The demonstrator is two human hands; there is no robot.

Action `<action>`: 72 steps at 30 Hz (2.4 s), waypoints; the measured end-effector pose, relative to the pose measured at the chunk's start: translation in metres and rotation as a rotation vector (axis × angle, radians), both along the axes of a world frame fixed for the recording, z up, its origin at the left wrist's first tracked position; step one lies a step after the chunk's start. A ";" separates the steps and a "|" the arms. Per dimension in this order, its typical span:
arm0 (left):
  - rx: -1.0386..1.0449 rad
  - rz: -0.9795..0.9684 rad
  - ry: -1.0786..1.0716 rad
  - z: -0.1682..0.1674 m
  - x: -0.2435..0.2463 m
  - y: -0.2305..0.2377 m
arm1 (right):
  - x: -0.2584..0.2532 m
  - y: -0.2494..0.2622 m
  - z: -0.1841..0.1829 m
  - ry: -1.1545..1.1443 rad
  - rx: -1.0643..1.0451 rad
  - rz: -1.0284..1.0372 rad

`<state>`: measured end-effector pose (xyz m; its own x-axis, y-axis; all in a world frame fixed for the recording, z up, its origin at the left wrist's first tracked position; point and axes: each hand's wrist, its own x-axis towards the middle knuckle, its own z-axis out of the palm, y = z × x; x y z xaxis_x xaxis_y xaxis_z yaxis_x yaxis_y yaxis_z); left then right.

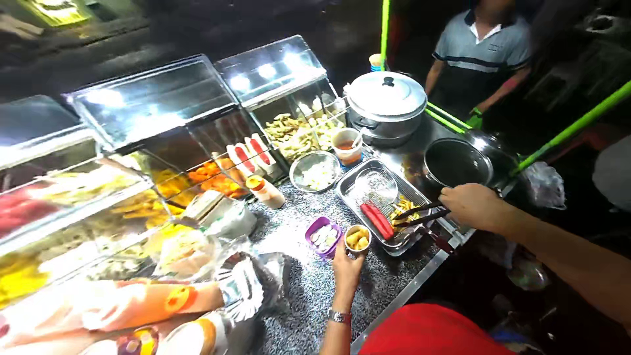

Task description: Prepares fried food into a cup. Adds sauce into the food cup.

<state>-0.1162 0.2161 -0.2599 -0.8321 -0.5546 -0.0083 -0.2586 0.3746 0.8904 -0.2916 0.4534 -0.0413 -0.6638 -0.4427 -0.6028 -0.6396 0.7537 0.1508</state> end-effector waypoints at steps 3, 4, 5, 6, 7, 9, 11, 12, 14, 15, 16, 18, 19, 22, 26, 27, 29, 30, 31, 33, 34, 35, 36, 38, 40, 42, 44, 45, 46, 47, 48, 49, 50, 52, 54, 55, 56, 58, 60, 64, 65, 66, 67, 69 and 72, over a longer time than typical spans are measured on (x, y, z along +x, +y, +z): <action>-0.016 -0.012 0.000 -0.001 0.002 0.000 | -0.006 0.011 0.013 -0.006 -0.254 0.111; -0.016 -0.018 0.009 -0.001 0.001 0.000 | -0.006 0.011 0.014 -0.012 -0.332 0.155; -0.017 -0.025 0.025 -0.001 0.001 0.001 | -0.005 0.008 0.014 -0.023 -0.384 0.192; -0.009 -0.030 0.036 -0.001 -0.001 0.001 | -0.002 0.004 0.013 -0.032 -0.416 0.220; 0.000 -0.032 0.043 0.000 -0.002 0.001 | -0.001 -0.001 0.011 -0.041 -0.418 0.236; 0.023 -0.022 0.080 0.000 -0.003 0.004 | 0.002 -0.006 0.008 -0.049 -0.414 0.244; 0.091 -0.006 0.115 0.003 -0.004 0.004 | 0.000 -0.004 0.003 -0.021 -0.500 0.238; 0.131 0.006 0.130 0.005 -0.006 0.004 | -0.002 -0.003 -0.001 0.005 -0.561 0.239; 0.192 0.030 0.142 0.011 -0.007 0.004 | -0.002 -0.002 -0.011 0.024 -0.619 0.246; 0.200 0.036 0.143 0.012 -0.007 0.004 | 0.000 -0.003 -0.016 0.026 -0.616 0.241; 0.190 0.035 0.137 0.012 -0.006 0.004 | 0.002 -0.004 -0.021 0.038 -0.618 0.232; 0.186 0.032 0.133 0.013 -0.006 0.003 | 0.004 -0.003 -0.030 0.099 -0.673 0.215; 0.216 0.039 0.125 0.014 -0.006 0.003 | 0.004 0.000 -0.034 0.131 -0.733 0.210; 0.310 0.066 0.134 0.016 -0.004 0.000 | 0.010 0.008 -0.044 0.176 -0.860 0.223; 0.223 0.059 0.153 0.011 -0.002 -0.005 | 0.015 0.012 -0.059 0.152 -0.853 0.234; 0.206 0.062 0.172 0.011 -0.002 -0.006 | 0.013 0.013 -0.061 0.160 -0.861 0.203; 0.199 0.081 0.205 0.013 0.003 -0.008 | 0.010 0.016 -0.063 0.177 -0.844 0.101; 0.201 0.088 0.206 0.016 0.008 -0.009 | 0.010 0.017 -0.065 0.168 -0.781 0.023; 0.197 0.099 0.209 0.020 0.014 -0.011 | 0.010 0.017 -0.069 0.158 -0.697 -0.064; 0.170 0.119 0.192 0.030 0.028 -0.015 | 0.010 0.015 -0.096 0.153 -0.598 -0.205; 0.159 0.131 0.181 0.034 0.037 -0.017 | 0.009 0.014 -0.114 0.135 -0.597 -0.267; 0.145 0.144 0.178 0.037 0.046 -0.018 | 0.008 0.011 -0.132 0.112 -0.605 -0.323; 0.136 0.156 0.170 0.040 0.055 -0.020 | 0.007 0.007 -0.148 0.100 -0.609 -0.360; 0.117 0.182 0.147 0.044 0.079 -0.023 | 0.006 -0.009 -0.169 0.106 -0.599 -0.335; 0.104 0.216 0.132 0.046 0.105 -0.025 | 0.008 -0.039 -0.171 0.121 -0.644 -0.218; 0.097 0.247 0.117 0.043 0.129 -0.024 | 0.012 -0.088 -0.158 0.094 -0.763 -0.041; 0.107 0.268 0.096 0.037 0.151 -0.022 | 0.021 -0.153 -0.138 0.023 -0.879 0.170; 0.116 0.270 0.081 0.034 0.161 -0.021 | 0.031 -0.190 -0.126 -0.028 -0.921 0.270; 0.119 0.274 0.077 0.033 0.171 -0.019 | 0.044 -0.227 -0.111 -0.087 -0.956 0.366; 0.120 0.276 0.086 0.031 0.180 -0.018 | 0.061 -0.265 -0.094 -0.158 -0.980 0.449; 0.122 0.278 0.104 0.031 0.188 -0.017 | 0.080 -0.300 -0.076 -0.222 -0.998 0.527; 0.138 0.277 0.126 0.030 0.195 -0.016 | 0.100 -0.334 -0.059 -0.265 -1.009 0.603; 0.154 0.271 0.139 0.030 0.202 -0.015 | 0.121 -0.366 -0.043 -0.294 -1.016 0.664; 0.123 0.279 0.166 0.027 0.213 -0.015 | 0.158 -0.426 -0.018 -0.332 -1.070 0.768; 0.099 0.299 0.135 0.028 0.223 -0.016 | 0.193 -0.477 -0.005 -0.341 -1.202 0.859; 0.108 0.311 0.104 0.030 0.227 -0.016 | 0.212 -0.499 0.002 -0.368 -1.229 0.896; 0.107 0.337 0.080 0.032 0.230 -0.016 | 0.233 -0.518 0.008 -0.409 -1.211 0.937; 0.106 0.399 0.060 0.037 0.233 -0.016 | 0.278 -0.544 0.014 -0.453 -1.111 1.031; 0.127 0.436 0.062 0.039 0.234 -0.015 | 0.317 -0.559 0.004 -0.400 -0.938 1.095; 0.112 0.456 0.070 0.041 0.233 -0.015 | 0.350 -0.574 -0.031 -0.362 -0.804 1.011; 0.099 0.467 0.074 0.039 0.232 -0.013 | 0.350 -0.574 -0.042 -0.400 -0.883 0.968; 0.090 0.479 0.082 0.037 0.230 -0.011 | 0.348 -0.572 -0.051 -0.450 -0.963 0.931; 0.093 0.480 0.084 0.035 0.229 -0.010 | 0.344 -0.569 -0.058 -0.499 -1.035 0.904; 0.099 0.468 0.070 0.033 0.228 -0.008 | 0.335 -0.560 -0.060 -0.564 -1.152 0.884; 0.096 0.445 0.076 0.034 0.226 -0.007 | 0.312 -0.542 -0.032 -0.624 -1.391 0.910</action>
